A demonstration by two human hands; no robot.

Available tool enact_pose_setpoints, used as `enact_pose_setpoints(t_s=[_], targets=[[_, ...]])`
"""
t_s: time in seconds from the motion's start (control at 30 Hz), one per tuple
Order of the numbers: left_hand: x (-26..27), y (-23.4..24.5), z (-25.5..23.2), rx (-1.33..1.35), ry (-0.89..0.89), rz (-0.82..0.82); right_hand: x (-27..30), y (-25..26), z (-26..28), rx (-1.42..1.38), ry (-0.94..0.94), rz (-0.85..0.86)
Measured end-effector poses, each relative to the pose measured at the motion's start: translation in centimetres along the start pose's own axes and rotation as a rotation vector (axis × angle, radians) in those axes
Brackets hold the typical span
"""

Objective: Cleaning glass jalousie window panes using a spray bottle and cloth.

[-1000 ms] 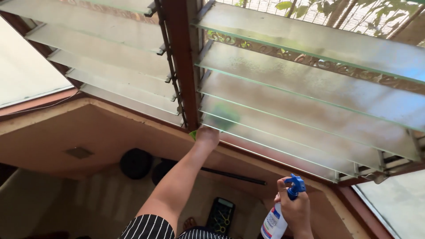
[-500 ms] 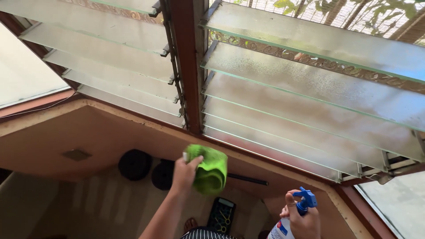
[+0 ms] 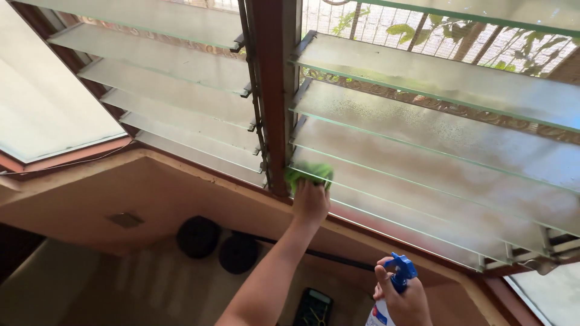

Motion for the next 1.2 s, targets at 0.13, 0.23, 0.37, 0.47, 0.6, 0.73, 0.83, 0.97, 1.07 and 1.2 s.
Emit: enact_pose_setpoints(t_s=[0.13,0.23,0.37,0.47,0.6,0.73,0.83,0.97,1.07,1.2], targets=[[-3.9,-3.8,0.0,0.102,-0.074,-0.149,-0.2,-0.2,1.1,0.069,-0.013,0.018],[-5.0,-8.3,0.0,-0.091,-0.143,-0.304,0.1,0.5,1.4,0.058,0.01,0.02],[-3.9,-9.8,-2.5,-0.2,-0.313,-0.253,0.4,2.3,1.3,0.007,-0.044,-0.011],[-2.4,-11.7,-5.8,-0.191,-0.316,-0.11,0.9,4.2,0.7,0.003,-0.039,-0.025],[1.5,-13.4,-12.3,0.081,-0.358,-0.079,1.6,7.5,-0.1,0.049,-0.013,-0.088],[6.6,-14.8,-20.2,0.221,-0.485,-0.148,2.7,11.6,-1.0,0.054,-0.016,-0.174],[9.6,-16.2,-25.6,0.31,-0.539,-0.131,3.8,14.6,-1.5,0.054,-0.099,-0.226],[12.8,-17.9,-31.3,0.216,-0.553,0.191,5.7,18.5,-2.5,0.07,-0.122,-0.311],[14.3,-19.3,-32.9,0.103,-0.605,0.19,6.9,20.4,-3.1,0.017,-0.089,-0.349],[14.8,-17.7,-31.5,0.095,-0.741,0.229,7.5,21.2,-3.5,0.006,-0.112,-0.394]])
Point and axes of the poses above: each hand's wrist, its own x-axis away from the middle knuckle, its own y-axis out of the back of the hand, z = x × y, the point moved 2 cm from there along -x, towards the middle knuckle, and after that the axes turned 15 degrees about y, right-handed, at the moved point
